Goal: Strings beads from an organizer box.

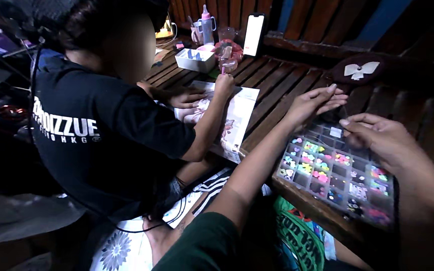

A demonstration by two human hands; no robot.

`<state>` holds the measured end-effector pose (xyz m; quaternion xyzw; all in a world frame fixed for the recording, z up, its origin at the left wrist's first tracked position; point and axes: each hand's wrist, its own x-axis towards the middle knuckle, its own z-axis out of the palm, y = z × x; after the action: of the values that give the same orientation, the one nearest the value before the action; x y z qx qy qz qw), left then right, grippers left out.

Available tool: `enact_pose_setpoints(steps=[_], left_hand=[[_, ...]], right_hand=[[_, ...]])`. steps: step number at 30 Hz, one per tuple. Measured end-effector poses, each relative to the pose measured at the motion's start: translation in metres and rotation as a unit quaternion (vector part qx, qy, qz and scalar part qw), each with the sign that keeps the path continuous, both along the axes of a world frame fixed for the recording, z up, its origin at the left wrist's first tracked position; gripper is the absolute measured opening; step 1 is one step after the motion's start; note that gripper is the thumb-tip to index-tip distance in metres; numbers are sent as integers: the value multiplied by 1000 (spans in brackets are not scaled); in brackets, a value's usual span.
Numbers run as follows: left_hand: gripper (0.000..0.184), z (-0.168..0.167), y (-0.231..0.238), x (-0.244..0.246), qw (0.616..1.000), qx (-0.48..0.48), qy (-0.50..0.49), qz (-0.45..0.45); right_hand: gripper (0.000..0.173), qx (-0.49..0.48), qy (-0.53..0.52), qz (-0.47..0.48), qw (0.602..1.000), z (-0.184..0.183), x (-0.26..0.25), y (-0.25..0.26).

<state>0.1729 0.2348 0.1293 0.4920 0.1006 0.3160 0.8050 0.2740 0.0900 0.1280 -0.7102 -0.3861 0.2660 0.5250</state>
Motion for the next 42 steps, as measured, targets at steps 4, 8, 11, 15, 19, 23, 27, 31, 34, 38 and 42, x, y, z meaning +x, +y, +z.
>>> enact_pose_setpoints(steps=[4,8,11,15,19,23,27,31,34,38,42], left_hand=[[25,-1,1,0,1000,-1,-5,12],[29,1,-1,-1,1000,4,14,-12],[28,0,-1,0,1000,-7,12,-21],[28,-2,0,3,1000,-14,7,-18],[28,-4,2,4,998,12,50,23],[24,-8,4,4,990,90,98,36],[29,-8,0,5,984,122,111,-73],[28,-5,-13,3,973,153,134,-108],[25,-6,-14,7,977,148,114,-100],[23,-3,-19,5,981,137,115,-72],[18,-4,-14,6,981,130,135,-59]], right_hand=[[18,0,4,6,1000,0,0,1],[19,8,-7,7,1000,-1,1,0],[18,11,1,-17,1000,1,-2,0],[17,16,0,-36,999,3,0,-2],[19,10,0,-97,995,6,0,-2],[23,-4,-82,-153,985,4,5,-6],[31,-42,-191,-161,967,13,-5,-9],[29,-64,-240,-147,958,11,-13,-4],[28,-66,-276,-138,949,13,-22,-2],[29,-64,-273,-140,950,22,-32,-3],[28,-66,-265,-151,950,20,-24,-3]])
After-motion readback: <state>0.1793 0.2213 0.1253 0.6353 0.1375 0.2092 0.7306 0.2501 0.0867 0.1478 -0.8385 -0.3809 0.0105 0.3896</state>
